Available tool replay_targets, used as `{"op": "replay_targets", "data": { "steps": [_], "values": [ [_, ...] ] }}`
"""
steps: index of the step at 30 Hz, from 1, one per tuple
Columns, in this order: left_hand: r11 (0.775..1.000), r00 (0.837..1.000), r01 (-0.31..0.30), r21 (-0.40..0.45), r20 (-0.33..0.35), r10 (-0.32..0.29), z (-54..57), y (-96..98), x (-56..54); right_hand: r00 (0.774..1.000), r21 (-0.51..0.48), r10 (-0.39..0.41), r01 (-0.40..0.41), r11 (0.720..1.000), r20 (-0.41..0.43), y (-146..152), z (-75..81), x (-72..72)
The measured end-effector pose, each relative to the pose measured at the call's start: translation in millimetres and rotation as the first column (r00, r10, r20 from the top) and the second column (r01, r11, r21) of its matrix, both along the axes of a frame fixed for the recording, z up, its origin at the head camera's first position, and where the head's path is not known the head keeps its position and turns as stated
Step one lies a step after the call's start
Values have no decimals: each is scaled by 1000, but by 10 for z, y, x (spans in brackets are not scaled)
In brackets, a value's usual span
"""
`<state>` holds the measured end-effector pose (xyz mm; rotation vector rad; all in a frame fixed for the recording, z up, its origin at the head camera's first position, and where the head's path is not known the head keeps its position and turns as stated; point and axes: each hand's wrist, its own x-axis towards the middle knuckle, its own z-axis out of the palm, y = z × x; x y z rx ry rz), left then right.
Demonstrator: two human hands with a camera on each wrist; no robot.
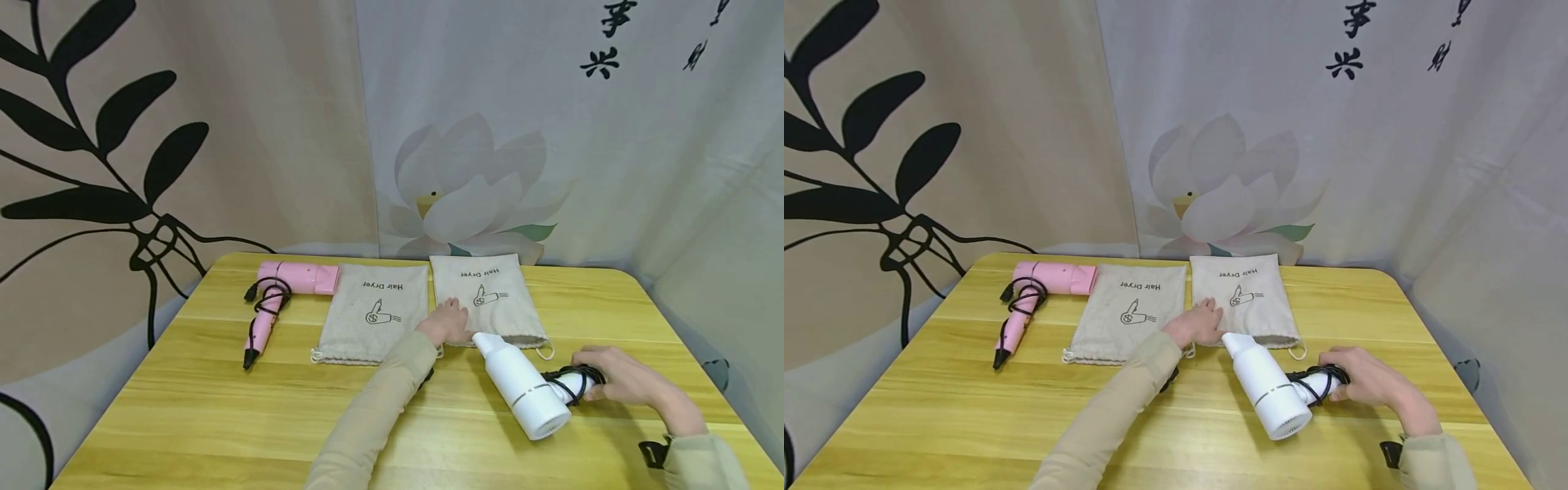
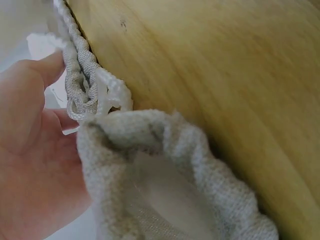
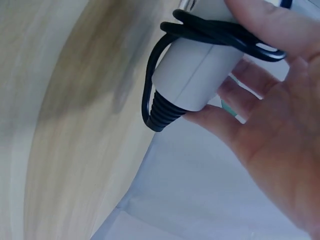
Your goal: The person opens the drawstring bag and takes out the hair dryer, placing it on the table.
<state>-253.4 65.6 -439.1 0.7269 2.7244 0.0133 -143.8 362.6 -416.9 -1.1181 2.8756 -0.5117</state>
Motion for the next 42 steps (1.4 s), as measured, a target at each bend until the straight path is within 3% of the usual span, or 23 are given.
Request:
{"op": "replay_targets", "data": {
  "steps": [7, 12, 18, 22, 34, 42],
  "values": [
    [1000, 1000, 0, 25, 28, -1, 18, -20, 34, 993, -24, -35, 33, 999, -110, -37, 27, -4],
    [999, 999, 1, 33, 38, -2, 47, -25, 62, 975, -14, -144, 144, 989, -167, -90, 42, -16],
    [1000, 1000, 27, -4, 16, -27, 69, -34, 94, 931, 68, -347, 355, 932, -111, -147, 70, -49],
    [999, 999, 34, -22, 8, -34, 74, -38, 111, 896, 103, -437, 443, 891, -78, -176, 68, -80],
    [998, 999, 44, -44, -3, -45, 53, -52, 121, 835, 118, -546, 550, 827, -69, -185, 4, -180],
    [996, 998, 59, -66, -17, -60, 57, -56, 158, 790, 142, -613, 608, 781, -17, -180, -17, -254]
  ]
}}
